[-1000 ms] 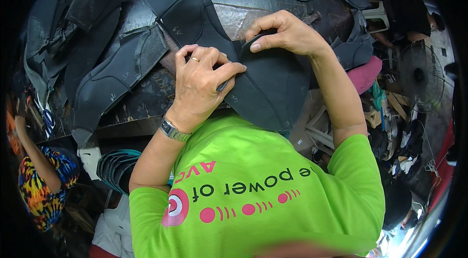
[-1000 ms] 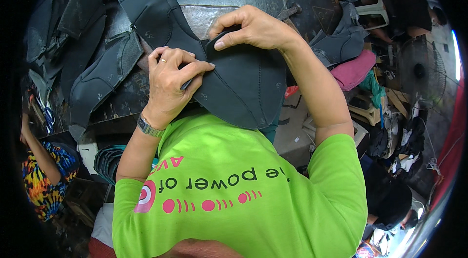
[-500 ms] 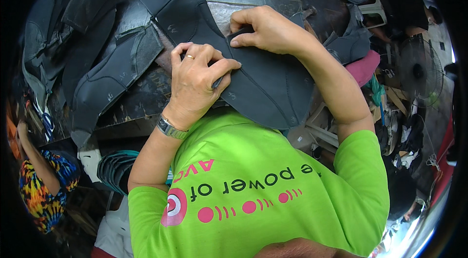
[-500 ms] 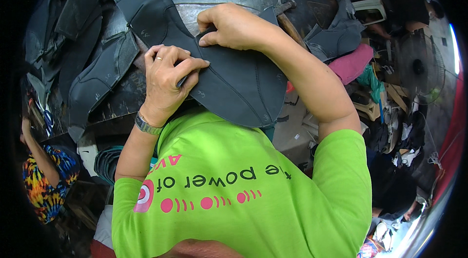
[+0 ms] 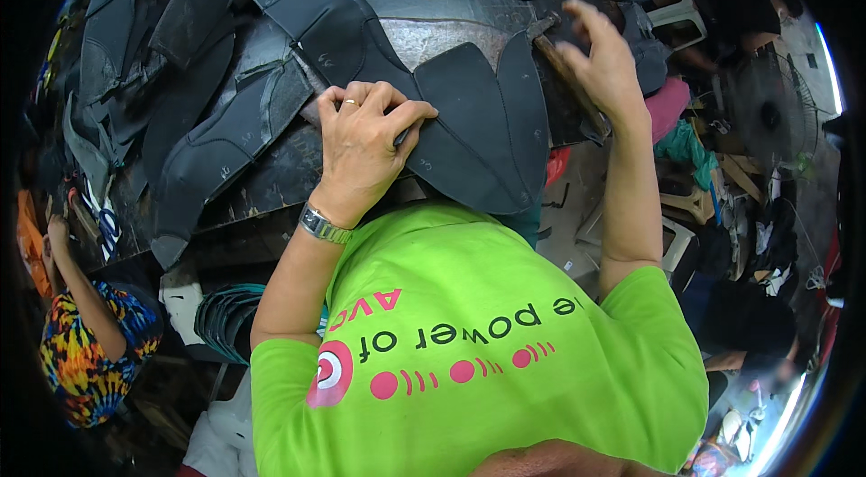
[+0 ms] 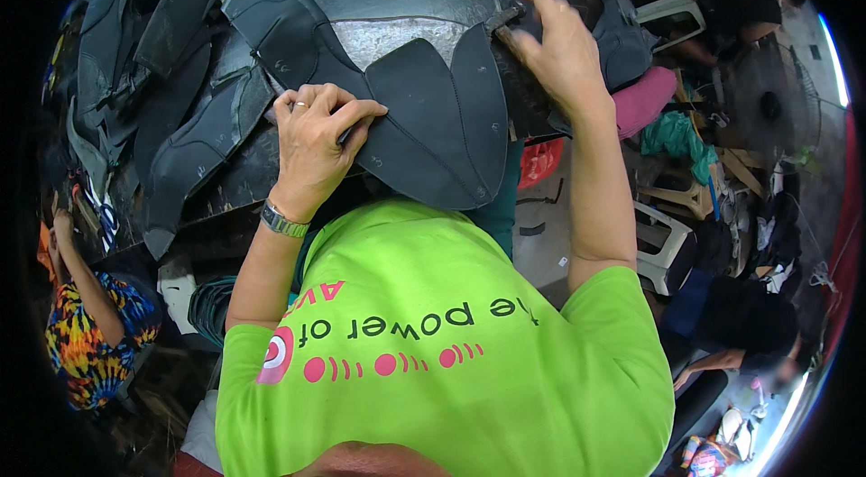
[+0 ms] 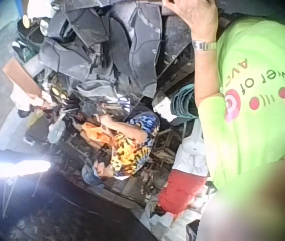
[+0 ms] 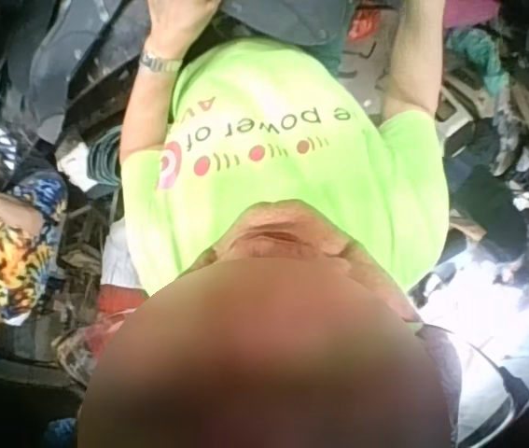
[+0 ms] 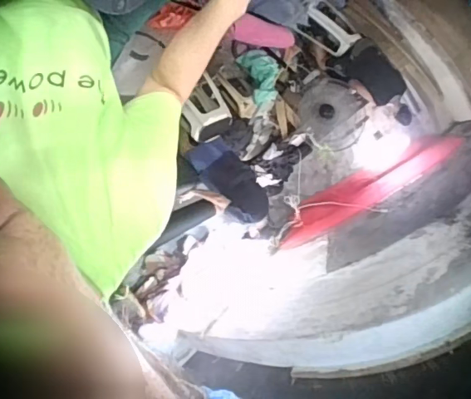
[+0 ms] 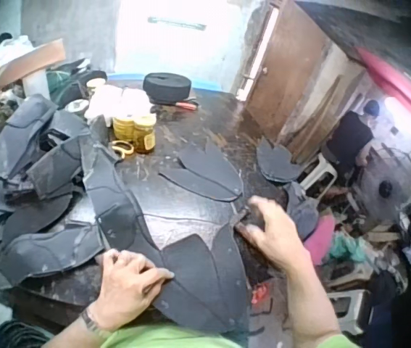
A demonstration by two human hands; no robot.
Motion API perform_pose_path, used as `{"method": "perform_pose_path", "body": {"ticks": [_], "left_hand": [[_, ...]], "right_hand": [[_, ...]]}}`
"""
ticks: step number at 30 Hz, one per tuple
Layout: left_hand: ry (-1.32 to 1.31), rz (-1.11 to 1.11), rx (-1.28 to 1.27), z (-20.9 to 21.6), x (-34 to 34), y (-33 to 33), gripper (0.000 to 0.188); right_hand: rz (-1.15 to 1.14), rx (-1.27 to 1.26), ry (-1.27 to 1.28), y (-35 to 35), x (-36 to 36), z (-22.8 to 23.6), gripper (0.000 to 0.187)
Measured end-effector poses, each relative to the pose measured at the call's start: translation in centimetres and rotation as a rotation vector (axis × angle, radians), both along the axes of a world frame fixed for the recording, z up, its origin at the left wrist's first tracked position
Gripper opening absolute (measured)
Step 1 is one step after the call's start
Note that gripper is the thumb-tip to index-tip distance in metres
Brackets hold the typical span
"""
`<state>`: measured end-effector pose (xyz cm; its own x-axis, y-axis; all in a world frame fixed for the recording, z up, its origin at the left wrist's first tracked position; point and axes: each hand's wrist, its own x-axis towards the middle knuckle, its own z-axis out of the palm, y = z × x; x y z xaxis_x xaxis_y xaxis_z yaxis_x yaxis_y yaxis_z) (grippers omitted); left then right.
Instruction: The person assembles a shoe by hand, aligning and pressing together black rubber outsole pieces and a teal insole. They repeatedly fold, press, and adjust the components to form the shoe structure, handling each piece individually on a cluttered workbench.
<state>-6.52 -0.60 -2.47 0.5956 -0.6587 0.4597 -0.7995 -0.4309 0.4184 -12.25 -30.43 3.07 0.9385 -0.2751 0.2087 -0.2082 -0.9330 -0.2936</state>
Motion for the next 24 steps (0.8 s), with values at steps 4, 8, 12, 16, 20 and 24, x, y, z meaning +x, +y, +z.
{"method": "perform_pose_path", "body": {"ticks": [4,8,12,16,20,24], "left_hand": [[0.014,0.002,-0.004,-0.3,0.1,-0.2,0.021],[0.017,0.000,-0.027,-0.4,0.1,-0.1,0.021],[0.040,-0.003,-0.011,-0.3,0.0,0.0,0.021],[0.064,-0.009,-0.002,-0.3,0.0,0.0,0.021],[0.022,0.001,-0.029,-0.3,0.0,-0.1,0.022],[0.066,-0.013,-0.024,-0.3,0.0,-0.1,0.021]], "right_hand": [[0.025,-0.097,0.124,-1.8,-2.9,-4.3,0.047],[-0.073,-0.035,0.009,-1.9,-2.6,-5.2,0.035],[0.020,0.079,-0.235,-1.3,-1.5,-2.6,0.032],[0.042,0.481,-0.215,1.6,-1.4,-0.5,0.031],[0.123,0.606,-0.416,5.8,-1.2,0.3,0.032],[0.297,0.285,-0.057,8.5,-0.7,0.2,0.039]]}}
